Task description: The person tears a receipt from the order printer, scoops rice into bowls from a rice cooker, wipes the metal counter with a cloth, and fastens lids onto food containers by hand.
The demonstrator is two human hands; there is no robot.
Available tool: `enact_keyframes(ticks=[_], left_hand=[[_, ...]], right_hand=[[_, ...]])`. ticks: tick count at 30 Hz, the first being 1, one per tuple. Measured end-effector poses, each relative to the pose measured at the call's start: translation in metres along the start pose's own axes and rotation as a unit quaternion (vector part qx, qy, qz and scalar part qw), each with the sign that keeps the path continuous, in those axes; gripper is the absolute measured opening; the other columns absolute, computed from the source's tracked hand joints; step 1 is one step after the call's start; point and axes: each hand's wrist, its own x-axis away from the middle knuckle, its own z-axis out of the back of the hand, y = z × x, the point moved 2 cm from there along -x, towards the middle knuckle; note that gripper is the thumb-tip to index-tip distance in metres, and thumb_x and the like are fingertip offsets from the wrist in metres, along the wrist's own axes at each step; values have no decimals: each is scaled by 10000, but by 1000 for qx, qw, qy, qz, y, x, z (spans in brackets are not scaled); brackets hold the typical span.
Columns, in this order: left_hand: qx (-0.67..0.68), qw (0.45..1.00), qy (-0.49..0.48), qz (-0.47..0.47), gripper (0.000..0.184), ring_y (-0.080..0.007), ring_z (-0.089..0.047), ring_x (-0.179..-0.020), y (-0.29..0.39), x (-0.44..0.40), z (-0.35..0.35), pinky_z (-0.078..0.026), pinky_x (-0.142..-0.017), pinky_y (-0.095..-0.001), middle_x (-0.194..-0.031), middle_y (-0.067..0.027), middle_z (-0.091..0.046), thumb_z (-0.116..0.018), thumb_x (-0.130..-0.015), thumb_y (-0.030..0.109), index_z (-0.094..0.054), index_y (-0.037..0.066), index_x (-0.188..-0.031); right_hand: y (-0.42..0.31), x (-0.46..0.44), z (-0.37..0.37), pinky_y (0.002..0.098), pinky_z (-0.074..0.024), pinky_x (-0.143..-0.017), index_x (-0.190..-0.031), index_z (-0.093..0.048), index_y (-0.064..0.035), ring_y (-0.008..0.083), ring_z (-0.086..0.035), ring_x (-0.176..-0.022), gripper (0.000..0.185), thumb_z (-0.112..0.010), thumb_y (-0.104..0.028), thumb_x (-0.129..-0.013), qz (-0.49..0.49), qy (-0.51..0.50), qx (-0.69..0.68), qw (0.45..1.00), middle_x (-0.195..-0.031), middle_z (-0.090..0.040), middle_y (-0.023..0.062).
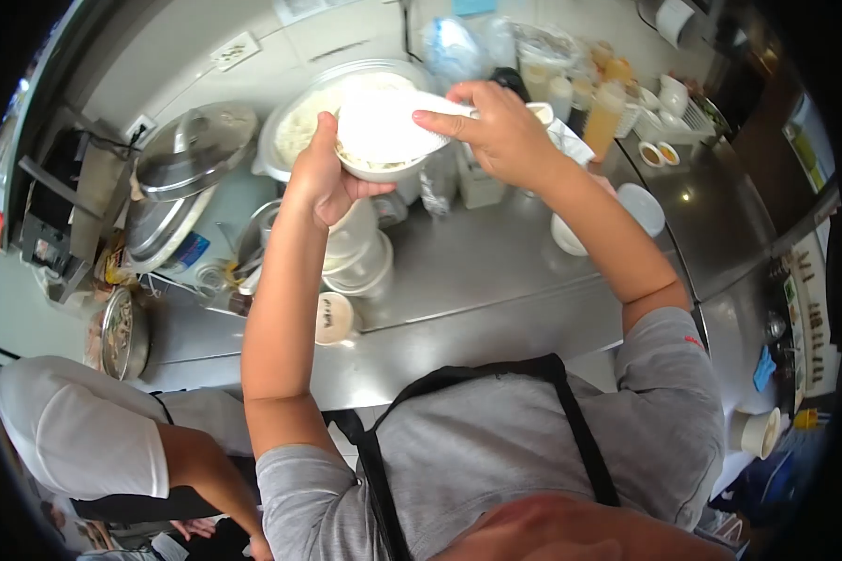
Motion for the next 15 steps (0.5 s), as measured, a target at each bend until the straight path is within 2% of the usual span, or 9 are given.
enact_keyframes(ticks=[3,4,5,7,9,10,12,15], left_hand=[[22,998,-14,61,550,-271,-579,-864,-52,-10,-42,-539,-585,-359,-1079,-165,-507,-163,-892,442,-335,21,-1202],[25,996,-21,79,547,-267,-581,-859,-75,-17,-52,-539,-584,-358,-1074,-164,-510,-167,-892,440,-340,22,-1199],[26,995,-27,98,543,-264,-583,-855,-98,-24,-62,-540,-583,-357,-1069,-163,-513,-170,-893,438,-345,22,-1197],[37,991,-25,122,531,-248,-589,-833,-151,-36,-79,-540,-579,-353,-1053,-152,-525,-180,-894,432,-363,22,-1176],[31,988,-10,148,521,-242,-591,-827,-204,-50,-87,-541,-573,-345,-1051,-148,-527,-178,-894,429,-362,26,-1169],[4,988,15,156,489,-250,-580,-853,-223,-54,-95,-530,-592,-378,-1065,-140,-518,-168,-896,418,-362,55,-1161],[-2,982,76,170,461,-263,-571,-871,-256,-62,-109,-515,-606,-409,-1068,-134,-514,-163,-898,403,-351,78,-1164],[16,974,144,173,425,-283,-524,-930,-291,-73,-116,-484,-638,-447,-1157,-127,-441,-184,-892,392,-330,105,-1169]], right_hand=[[30,69,19,338,-418,-728,-1093,-547,-267,261,-495,-854,568,-437,88,-663,-146,2,-51,988,-940,-492,107],[35,93,34,337,-415,-747,-1148,-500,-226,279,-492,-862,582,-421,85,-664,-233,35,-97,967,-924,-489,122],[47,120,47,329,-405,-782,-1194,-447,-175,302,-480,-915,570,-440,40,-667,-287,80,-107,949,-977,-490,141],[80,197,55,338,-401,-797,-1197,-414,-86,327,-490,-940,525,-478,-44,-678,-441,98,-56,890,-1020,-504,167],[95,271,56,339,-404,-787,-1121,-437,-11,299,-515,-910,434,-511,-118,-707,-559,32,-68,826,-990,-527,181],[99,300,54,340,-406,-783,-1082,-449,26,285,-527,-894,411,-528,-155,-722,-610,1,-77,789,-975,-538,188],[94,338,47,345,-406,-810,-1141,-398,34,310,-536,-925,573,-593,-240,-677,-661,-60,-107,740,-1013,-526,233],[91,363,17,348,-394,-830,-1109,-421,28,297,-521,-955,592,-640,-270,-647,-714,-83,-167,675,-996,-531,232]])
